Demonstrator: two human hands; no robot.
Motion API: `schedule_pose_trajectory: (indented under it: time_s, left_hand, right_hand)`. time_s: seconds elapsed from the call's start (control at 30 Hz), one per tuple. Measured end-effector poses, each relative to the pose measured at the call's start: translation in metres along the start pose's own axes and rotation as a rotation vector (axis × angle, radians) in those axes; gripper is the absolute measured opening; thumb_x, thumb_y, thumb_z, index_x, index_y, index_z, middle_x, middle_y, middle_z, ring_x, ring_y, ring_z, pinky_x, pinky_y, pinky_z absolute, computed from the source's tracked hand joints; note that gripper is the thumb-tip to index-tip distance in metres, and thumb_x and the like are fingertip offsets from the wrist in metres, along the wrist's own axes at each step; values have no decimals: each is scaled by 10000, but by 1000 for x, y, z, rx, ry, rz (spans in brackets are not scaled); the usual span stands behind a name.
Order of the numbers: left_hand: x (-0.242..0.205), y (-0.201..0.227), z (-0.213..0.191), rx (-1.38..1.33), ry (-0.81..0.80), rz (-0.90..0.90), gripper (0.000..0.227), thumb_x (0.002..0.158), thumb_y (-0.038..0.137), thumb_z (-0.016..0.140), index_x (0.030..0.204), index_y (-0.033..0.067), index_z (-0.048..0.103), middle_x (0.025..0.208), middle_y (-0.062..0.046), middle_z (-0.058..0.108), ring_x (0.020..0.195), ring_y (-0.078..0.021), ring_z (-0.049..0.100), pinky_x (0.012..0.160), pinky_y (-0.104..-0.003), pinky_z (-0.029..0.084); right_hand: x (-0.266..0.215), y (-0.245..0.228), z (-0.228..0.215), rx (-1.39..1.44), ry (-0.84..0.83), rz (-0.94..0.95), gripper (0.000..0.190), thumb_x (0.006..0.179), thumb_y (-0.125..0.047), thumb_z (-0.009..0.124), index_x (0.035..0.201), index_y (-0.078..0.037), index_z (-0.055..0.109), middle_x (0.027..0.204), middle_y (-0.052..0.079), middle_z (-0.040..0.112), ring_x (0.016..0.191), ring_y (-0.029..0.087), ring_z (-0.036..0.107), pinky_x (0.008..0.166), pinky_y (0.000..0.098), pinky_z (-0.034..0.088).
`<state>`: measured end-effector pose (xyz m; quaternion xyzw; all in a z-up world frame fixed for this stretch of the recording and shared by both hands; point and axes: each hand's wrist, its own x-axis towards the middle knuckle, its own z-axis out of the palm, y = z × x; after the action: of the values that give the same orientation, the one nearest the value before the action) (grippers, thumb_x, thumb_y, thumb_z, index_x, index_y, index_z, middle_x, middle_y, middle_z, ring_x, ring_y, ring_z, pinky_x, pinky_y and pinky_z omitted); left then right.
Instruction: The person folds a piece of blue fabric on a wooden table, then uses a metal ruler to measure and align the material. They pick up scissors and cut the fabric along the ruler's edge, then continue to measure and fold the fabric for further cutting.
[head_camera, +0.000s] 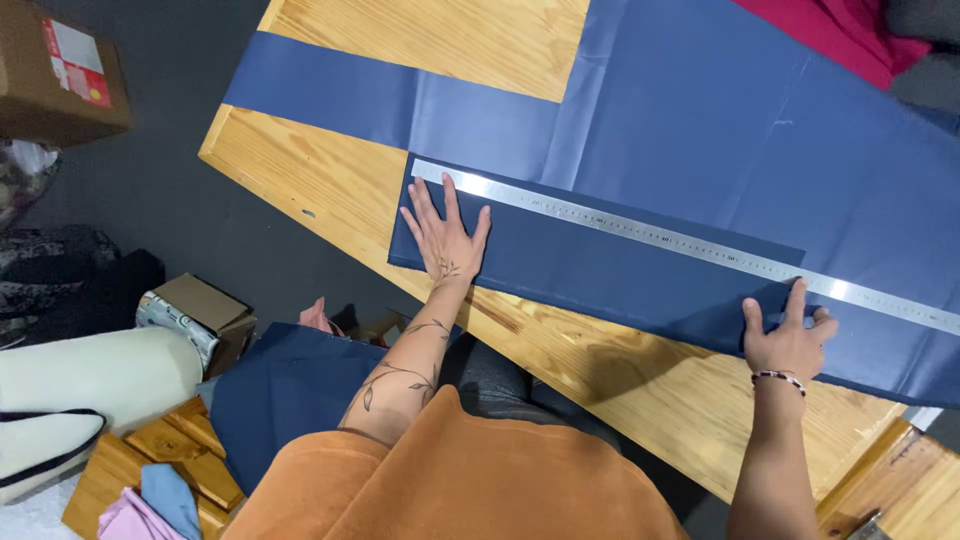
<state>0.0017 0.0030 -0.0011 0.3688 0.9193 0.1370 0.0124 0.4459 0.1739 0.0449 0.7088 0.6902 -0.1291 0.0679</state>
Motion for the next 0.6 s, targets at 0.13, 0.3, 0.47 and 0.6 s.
schedule_pose_trajectory:
  time_s: [0.13,0.3,0.47,0.6]
  left_hand:
    - [1,-1,3,-36,12,-58,837,1043,655,468,1683,227,139,1738,-181,34,1623,-373,47,1310,-584,58]
    - [1,-2,8,-116,58,-61,901,1026,635,531,1678,148,145,1739,-173,40,1626,-372,43,1317,-587,66]
    - [0,-5,9,2,28,-37,892,1048,671,448,1681,137,118,1745,-141,59,1628,-338,30,1320,-576,61]
    - [0,-3,7,15,44,-15,870,1057,670,450,1685,170,113,1749,-119,81,1629,-355,59,1316,-599,91]
  right_hand:
    - [5,-8,0,-37,-35,3,812,984,-638,509,1673,-266,294,1376,288,314,1223,503,388,875,689,510]
    - [7,-18,-9,1,-158,88,758,1001,-599,492,1672,-372,223,1419,272,226,1307,686,244,974,730,460]
    - [4,-16,-4,29,-82,34,749,1010,-540,542,1669,-319,265,1397,317,245,1195,585,328,965,710,438]
    - [1,-21,-11,31,-105,59,774,1007,-569,534,1675,-297,256,1402,273,235,1222,513,303,960,688,444]
